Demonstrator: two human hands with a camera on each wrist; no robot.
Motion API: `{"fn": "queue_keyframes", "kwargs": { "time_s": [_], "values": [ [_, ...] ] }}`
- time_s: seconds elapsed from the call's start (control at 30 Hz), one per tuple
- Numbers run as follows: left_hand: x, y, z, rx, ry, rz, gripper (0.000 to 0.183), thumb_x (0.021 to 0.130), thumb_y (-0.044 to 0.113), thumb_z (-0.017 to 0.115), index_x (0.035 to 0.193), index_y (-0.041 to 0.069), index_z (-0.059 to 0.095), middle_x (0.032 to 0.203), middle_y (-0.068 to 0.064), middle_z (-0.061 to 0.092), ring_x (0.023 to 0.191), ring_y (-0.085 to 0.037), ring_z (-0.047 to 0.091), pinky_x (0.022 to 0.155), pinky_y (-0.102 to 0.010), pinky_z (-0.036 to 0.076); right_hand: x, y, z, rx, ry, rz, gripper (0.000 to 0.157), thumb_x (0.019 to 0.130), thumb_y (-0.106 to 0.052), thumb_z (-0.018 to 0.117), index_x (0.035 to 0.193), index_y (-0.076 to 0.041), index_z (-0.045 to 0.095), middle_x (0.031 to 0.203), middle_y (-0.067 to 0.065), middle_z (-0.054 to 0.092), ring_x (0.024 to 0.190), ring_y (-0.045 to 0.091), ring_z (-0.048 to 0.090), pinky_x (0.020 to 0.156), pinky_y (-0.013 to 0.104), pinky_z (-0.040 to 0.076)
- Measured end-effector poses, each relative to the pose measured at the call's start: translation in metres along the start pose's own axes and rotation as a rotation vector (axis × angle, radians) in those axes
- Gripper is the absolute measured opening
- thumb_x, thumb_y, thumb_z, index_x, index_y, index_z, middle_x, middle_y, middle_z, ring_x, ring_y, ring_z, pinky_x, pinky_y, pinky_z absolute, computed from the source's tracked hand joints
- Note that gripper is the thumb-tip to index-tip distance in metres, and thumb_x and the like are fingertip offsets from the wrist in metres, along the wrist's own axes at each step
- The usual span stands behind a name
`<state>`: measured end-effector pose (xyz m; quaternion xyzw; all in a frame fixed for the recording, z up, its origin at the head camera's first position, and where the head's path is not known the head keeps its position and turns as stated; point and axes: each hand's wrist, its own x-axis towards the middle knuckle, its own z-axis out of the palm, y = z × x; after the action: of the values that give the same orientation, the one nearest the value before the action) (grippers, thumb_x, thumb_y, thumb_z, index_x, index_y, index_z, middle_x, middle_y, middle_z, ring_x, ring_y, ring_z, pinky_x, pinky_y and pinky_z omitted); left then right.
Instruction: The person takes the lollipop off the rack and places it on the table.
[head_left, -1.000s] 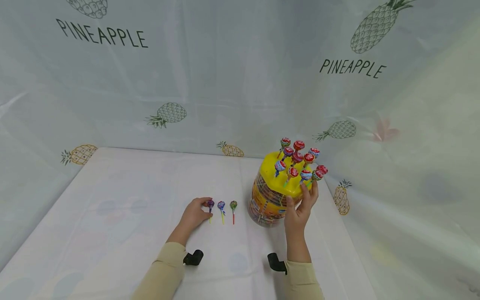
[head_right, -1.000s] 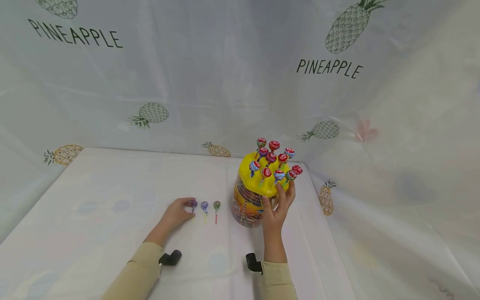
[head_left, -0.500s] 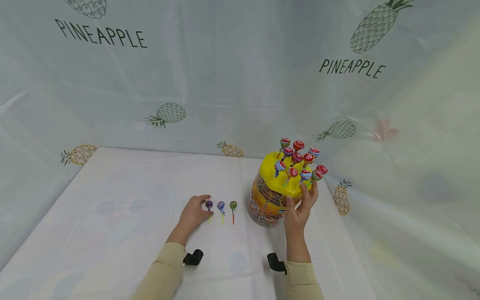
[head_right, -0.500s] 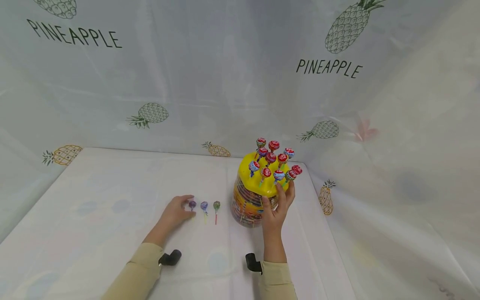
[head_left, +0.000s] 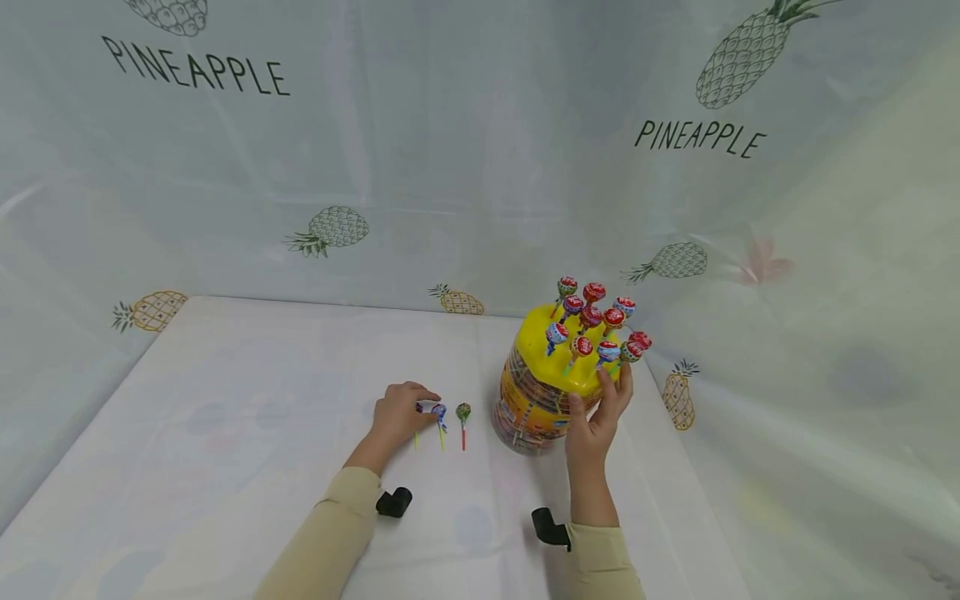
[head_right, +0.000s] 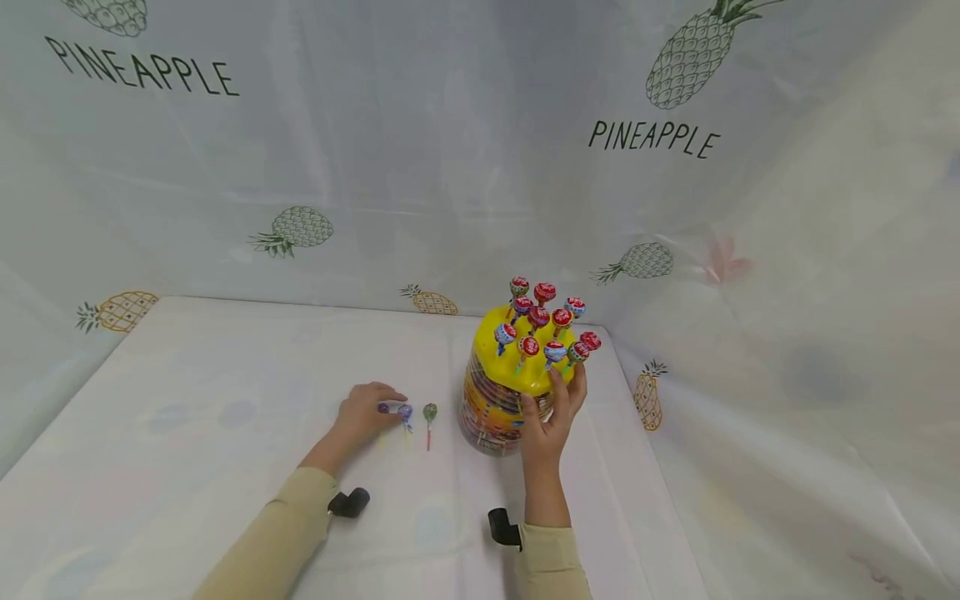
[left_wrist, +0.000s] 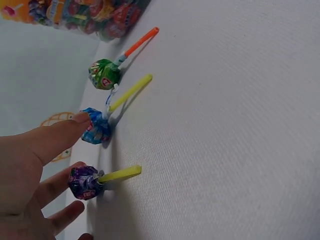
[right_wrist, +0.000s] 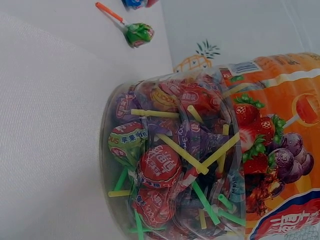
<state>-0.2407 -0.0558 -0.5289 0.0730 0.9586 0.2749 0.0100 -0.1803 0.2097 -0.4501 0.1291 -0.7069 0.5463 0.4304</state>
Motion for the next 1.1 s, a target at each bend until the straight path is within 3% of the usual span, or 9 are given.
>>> {"fn": "queue_keyframes", "kwargs": {
  "time_s": [0.47, 0.67, 0.87, 1.1],
  "values": [
    [0.005, 0.004, 0.005, 0.035, 0.018, 0.008, 0.018, 0.083, 0.029, 0.078, 0.101, 0.025, 0.078, 0.119, -0.004, 0.065, 0.116, -0.036, 0.051, 0.088, -0.057, 0.042, 0.001, -0.002, 0.001, 0.029, 0.008, 0.012, 0.04, 0.099, -0.017, 0.059, 0.128, 0.005, 0.042, 0.153, 0.025, 0.011, 0.144, 0.031, 0.016, 0.116, 0.043, 0.02],
    [0.011, 0.006, 0.001, 0.001, 0.072, 0.043, 0.035, 0.081, 0.028, 0.081, 0.115, 0.021, 0.073, 0.124, -0.009, 0.062, 0.116, -0.038, 0.052, 0.09, -0.054, 0.046, -0.005, 0.031, -0.002, 0.026, 0.021, 0.02, 0.039, 0.097, -0.012, 0.06, 0.13, 0.003, 0.043, 0.156, 0.021, 0.01, 0.145, 0.031, 0.015, 0.116, 0.044, 0.018],
    [0.028, 0.037, -0.033, -0.105, 0.149, 0.219, 0.045, 0.082, 0.023, 0.081, 0.124, 0.017, 0.068, 0.127, -0.008, 0.06, 0.119, -0.032, 0.052, 0.098, -0.048, 0.044, -0.003, 0.023, -0.002, 0.028, 0.022, 0.011, 0.039, 0.098, -0.015, 0.06, 0.129, 0.004, 0.043, 0.154, 0.024, 0.01, 0.145, 0.031, 0.015, 0.116, 0.044, 0.018],
    [0.038, 0.087, -0.077, -0.184, 0.126, 0.36, 0.047, 0.084, 0.024, 0.078, 0.129, 0.019, 0.064, 0.131, -0.002, 0.058, 0.123, -0.025, 0.05, 0.104, -0.043, 0.039, 0.0, -0.001, 0.0, 0.015, 0.009, 0.01, 0.042, 0.099, -0.02, 0.058, 0.128, 0.005, 0.042, 0.152, 0.03, 0.01, 0.144, 0.031, 0.017, 0.116, 0.042, 0.02]
  ]
}}
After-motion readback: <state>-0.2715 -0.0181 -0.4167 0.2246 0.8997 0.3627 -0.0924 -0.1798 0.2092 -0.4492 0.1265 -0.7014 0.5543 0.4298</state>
